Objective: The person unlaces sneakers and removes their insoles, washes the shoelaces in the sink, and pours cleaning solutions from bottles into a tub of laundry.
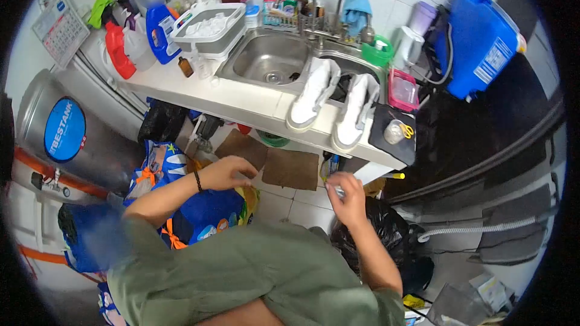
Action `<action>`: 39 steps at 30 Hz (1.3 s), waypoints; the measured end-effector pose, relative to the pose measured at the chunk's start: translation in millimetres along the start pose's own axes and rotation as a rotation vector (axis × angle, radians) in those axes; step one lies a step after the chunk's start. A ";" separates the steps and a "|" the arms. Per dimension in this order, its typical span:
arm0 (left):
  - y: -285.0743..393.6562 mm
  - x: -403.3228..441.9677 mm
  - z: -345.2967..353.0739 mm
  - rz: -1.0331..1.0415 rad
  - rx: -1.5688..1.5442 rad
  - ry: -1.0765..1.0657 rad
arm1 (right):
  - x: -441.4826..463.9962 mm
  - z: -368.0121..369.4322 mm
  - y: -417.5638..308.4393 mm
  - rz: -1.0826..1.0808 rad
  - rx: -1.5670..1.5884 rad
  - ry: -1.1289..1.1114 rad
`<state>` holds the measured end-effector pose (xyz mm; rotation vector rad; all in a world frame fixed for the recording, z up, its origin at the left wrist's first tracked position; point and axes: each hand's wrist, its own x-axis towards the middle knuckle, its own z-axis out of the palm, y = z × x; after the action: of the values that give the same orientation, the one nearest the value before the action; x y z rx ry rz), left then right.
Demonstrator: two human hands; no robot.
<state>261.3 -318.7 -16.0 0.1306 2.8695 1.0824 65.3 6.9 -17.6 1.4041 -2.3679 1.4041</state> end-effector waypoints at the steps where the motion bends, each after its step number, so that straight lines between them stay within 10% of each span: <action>1: -11.9 -1.8 -6.5 -0.029 -0.001 0.090 | 27.1 1.6 -9.8 -0.037 -0.011 -0.067; 18: -235.2 16.1 -139.9 -0.714 0.062 1.517 | 315.8 260.9 -23.8 -0.339 0.061 -0.452; 24: -286.3 29.1 -183.6 -0.991 0.082 1.477 | 362.2 366.1 -16.6 -0.188 -0.018 -0.537; 34: -387.1 34.1 -213.2 -0.896 0.106 1.346 | 381.7 432.8 -4.9 -0.268 -0.136 -0.657; 39: -348.6 8.2 -199.4 -0.537 -0.019 1.527 | 393.1 403.9 -6.4 -0.074 0.121 -0.614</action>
<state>214.9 -709.2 -97.5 -2.1842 3.3882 1.3591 -9.6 -549.1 -72.4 2.1943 -2.5403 1.2443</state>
